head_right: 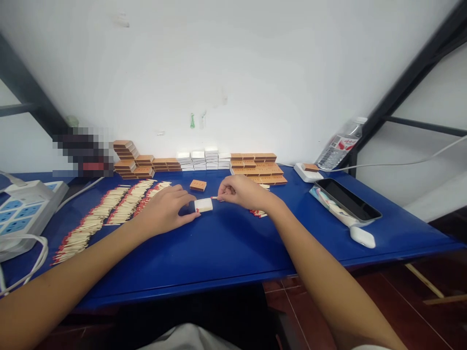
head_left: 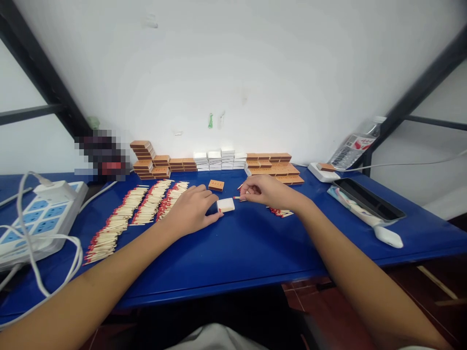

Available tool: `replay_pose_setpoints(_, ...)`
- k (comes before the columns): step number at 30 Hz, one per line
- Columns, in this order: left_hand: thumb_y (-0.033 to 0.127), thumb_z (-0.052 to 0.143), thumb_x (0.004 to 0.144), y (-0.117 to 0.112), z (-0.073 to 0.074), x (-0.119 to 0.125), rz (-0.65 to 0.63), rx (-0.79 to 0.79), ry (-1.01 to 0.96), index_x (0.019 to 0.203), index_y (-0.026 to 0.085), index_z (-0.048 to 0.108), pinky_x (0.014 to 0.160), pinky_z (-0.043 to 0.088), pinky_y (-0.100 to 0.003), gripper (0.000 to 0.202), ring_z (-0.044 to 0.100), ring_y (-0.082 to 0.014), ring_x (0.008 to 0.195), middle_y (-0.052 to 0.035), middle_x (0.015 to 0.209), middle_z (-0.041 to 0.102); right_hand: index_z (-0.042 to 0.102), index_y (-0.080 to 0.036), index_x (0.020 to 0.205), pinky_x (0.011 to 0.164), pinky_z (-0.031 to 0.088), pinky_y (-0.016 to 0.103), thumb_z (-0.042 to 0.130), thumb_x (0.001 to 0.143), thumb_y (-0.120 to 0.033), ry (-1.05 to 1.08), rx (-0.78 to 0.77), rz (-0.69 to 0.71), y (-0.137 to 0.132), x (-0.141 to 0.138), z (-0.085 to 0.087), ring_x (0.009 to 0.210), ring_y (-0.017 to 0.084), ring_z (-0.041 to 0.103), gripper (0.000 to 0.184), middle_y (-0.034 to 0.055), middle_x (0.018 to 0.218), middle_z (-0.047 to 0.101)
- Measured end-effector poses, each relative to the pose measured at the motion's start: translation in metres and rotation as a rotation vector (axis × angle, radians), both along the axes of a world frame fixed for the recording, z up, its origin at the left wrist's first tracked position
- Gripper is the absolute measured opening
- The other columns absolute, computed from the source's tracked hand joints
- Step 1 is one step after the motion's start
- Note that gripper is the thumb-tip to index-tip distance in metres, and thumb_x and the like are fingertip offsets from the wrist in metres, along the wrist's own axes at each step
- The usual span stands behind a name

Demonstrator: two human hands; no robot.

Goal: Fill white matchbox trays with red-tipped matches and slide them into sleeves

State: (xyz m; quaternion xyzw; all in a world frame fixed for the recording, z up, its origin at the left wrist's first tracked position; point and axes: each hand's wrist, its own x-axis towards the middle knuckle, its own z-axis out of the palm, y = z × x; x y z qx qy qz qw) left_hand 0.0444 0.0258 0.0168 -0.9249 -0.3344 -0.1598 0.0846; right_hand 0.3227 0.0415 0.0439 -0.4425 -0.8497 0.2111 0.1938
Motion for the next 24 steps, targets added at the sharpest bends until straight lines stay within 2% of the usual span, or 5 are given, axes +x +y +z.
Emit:
replay_pose_setpoints(5,0.04,0.068,0.099,0.0,0.0,0.001,0.004,0.062,0.029,0.105,0.016,0.072,0.081,0.044,-0.041,0.024,0.063,-0.0282,0.096,-0.0092,0.095,0.074,0.074,-0.019,0.09,0.065,0.034,0.028,0.067,0.096,-0.038,0.002,0.119,0.034,-0.005,-0.014,-0.002,0.071,0.016,0.051,0.022,0.0014,0.075,0.06)
replay_pose_setpoints(13,0.041,0.07,0.097,0.002,-0.002,-0.001,-0.006,0.021,0.0,0.1,0.019,0.07,0.078,0.043,-0.039,0.022,0.062,-0.0273,0.093,-0.0068,0.091,0.074,0.071,-0.019,0.092,0.067,0.034,0.028,0.066,0.099,-0.03,-0.01,0.211,0.079,-0.008,-0.029,-0.012,0.072,0.015,0.052,0.014,0.0021,0.083,0.061)
replay_pose_setpoints(20,0.039,0.07,0.096,0.001,-0.001,0.001,-0.018,-0.029,-0.031,0.09,0.02,0.066,0.078,0.044,-0.038,0.02,0.063,-0.0256,0.091,-0.0052,0.087,0.072,0.069,-0.018,0.091,0.071,0.035,0.029,0.062,0.099,-0.02,-0.127,0.222,0.107,-0.009,-0.04,-0.025,0.078,0.016,0.055,0.011,0.0042,0.089,0.065)
replay_pose_setpoints(24,0.04,0.072,0.095,0.0,0.0,0.001,-0.001,-0.043,-0.031,0.088,0.02,0.066,0.076,0.044,-0.037,0.022,0.064,-0.0255,0.09,-0.0053,0.087,0.072,0.068,-0.017,0.09,0.073,0.036,0.029,0.063,0.097,-0.018,-0.144,0.205,0.106,-0.011,-0.041,-0.024,0.076,0.016,0.054,0.009,0.0045,0.089,0.065)
